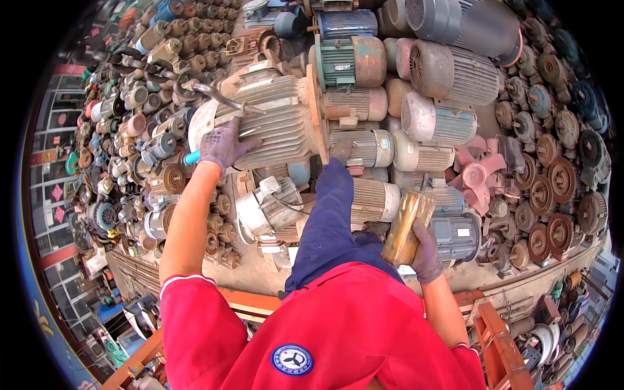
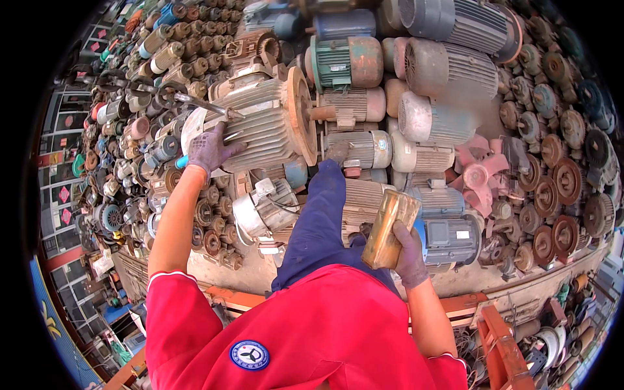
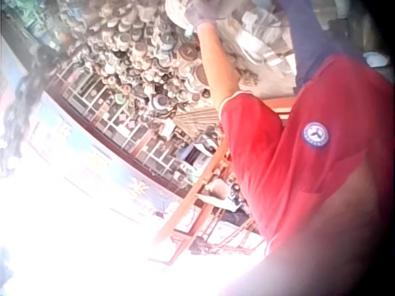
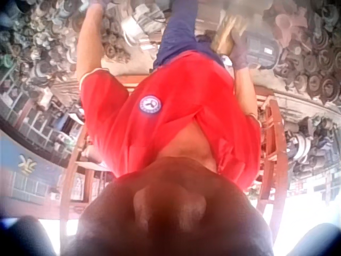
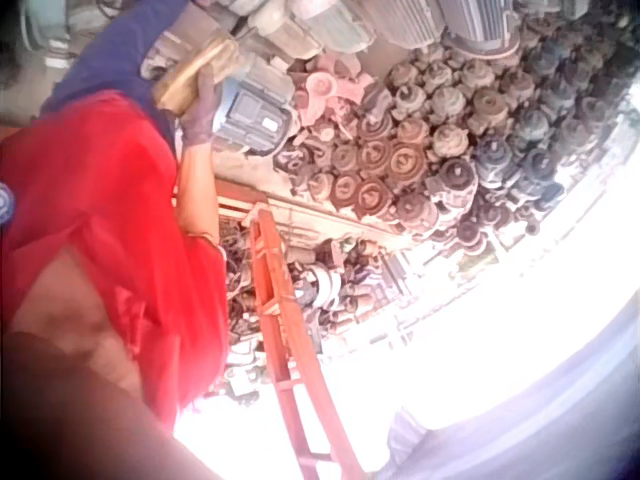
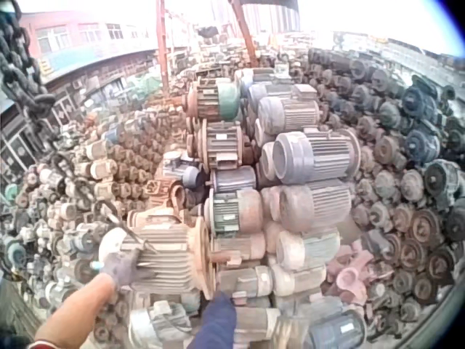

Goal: The person navigates a cluttered scrapyard filled with electric motors, carrying a rectangular metal object. They use a screwdriver to work on the terminal box of a motor, then move to another motor to perform similar actions.

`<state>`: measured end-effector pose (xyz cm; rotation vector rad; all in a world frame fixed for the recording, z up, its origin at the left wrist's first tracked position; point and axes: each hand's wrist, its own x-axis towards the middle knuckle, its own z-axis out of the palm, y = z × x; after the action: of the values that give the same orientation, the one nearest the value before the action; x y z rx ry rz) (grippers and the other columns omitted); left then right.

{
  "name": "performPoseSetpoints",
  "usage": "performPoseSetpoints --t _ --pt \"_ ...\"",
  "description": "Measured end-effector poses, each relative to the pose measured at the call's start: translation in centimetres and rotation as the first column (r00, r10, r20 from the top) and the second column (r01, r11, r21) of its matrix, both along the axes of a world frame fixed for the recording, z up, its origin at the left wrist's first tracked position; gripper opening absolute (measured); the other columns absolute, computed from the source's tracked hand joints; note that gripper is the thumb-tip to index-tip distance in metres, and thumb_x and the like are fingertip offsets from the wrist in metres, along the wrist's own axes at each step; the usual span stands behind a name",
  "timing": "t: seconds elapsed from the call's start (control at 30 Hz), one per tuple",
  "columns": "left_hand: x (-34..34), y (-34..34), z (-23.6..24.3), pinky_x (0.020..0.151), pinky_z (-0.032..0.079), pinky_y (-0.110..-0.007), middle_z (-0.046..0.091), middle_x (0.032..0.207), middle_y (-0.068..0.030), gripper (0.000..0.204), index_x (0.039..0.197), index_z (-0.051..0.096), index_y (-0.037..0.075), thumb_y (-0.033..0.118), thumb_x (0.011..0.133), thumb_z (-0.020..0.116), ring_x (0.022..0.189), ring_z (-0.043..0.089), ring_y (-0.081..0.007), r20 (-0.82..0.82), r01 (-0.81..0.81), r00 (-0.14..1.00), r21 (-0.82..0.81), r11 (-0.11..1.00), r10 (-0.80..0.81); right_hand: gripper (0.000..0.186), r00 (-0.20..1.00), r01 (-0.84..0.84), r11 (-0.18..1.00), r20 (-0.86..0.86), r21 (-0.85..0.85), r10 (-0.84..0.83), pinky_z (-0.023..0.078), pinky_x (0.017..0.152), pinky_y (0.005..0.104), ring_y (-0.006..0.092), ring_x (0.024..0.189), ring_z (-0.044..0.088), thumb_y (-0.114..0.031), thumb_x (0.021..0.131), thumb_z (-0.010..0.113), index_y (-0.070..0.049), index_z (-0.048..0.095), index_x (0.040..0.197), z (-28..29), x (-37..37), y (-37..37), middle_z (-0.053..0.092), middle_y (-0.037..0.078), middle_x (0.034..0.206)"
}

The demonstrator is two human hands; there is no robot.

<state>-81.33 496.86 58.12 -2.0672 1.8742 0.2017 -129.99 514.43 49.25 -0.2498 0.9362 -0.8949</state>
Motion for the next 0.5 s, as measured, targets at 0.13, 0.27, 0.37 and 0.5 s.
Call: performPoseSetpoints --t 0.13,0.27,0.37,0.5 --pt "-4.3 -2.2 -0.8 0.086 0.057 -0.05 0.076 0.106 -0.0206 0.08 0.131 0.06 0.006 0.072 0.085 0.069 0.097 0.075 -0.0385 -0.025 0.104 0.994 -0.026 0.994 -0.105 0.049 0.994 0.108 0.994 -0.009 0.027 -0.108 0.06 0.09 0.0392 0.0239 0.105 0.07 -0.031 0.103 0.06 0.0 0.052 0.14 0.1 -0.8 1.1 0.068 0.013 0.12" --pt "-8.4 -4.1 -1.0 0.085 0.057 -0.051 0.076 0.101 -0.0216 0.078 0.126 0.062 0.005 0.071 0.085 0.068 0.094 0.074 -0.0404 -0.037 0.167 0.985 -0.051 0.985 -0.169 0.048 0.972 0.226 0.974 -0.06 -0.015 -0.227 0.061 0.087 0.0386 0.0242 0.1 0.072 -0.03 0.102 0.06 0.002 0.053 0.138 1.8 -1.5 1.9 0.069 0.014 0.115" --pt "-11.4 -5.4 -1.0 0.084 0.057 -0.051 0.076 0.099 -0.0233 0.077 0.122 0.062 0.003 0.07 0.085 0.068 0.093 0.074 -0.0415 -0.07 0.203 0.976 -0.072 0.976 -0.208 0.052 0.96 0.272 0.962 -0.052 -0.036 -0.274 0.061 0.088 0.0393 0.0251 0.1 0.072 -0.032 0.101 0.061 0.003 0.052 0.138 2.5 -2.6 2.9 0.069 0.015 0.115" --pt "-16.3 -6.4 -0.8 0.085 0.056 -0.051 0.076 0.099 -0.0252 0.075 0.119 0.062 0.002 0.069 0.086 0.068 0.094 0.074 -0.0426 -0.068 0.228 0.97 -0.065 0.972 -0.232 0.057 0.939 0.334 0.942 -0.077 -0.028 -0.335 0.061 0.088 0.0403 0.0272 0.1 0.072 -0.036 0.1 0.062 0.004 0.051 0.139 2.3 -4.5 5.1 0.069 0.018 0.115"
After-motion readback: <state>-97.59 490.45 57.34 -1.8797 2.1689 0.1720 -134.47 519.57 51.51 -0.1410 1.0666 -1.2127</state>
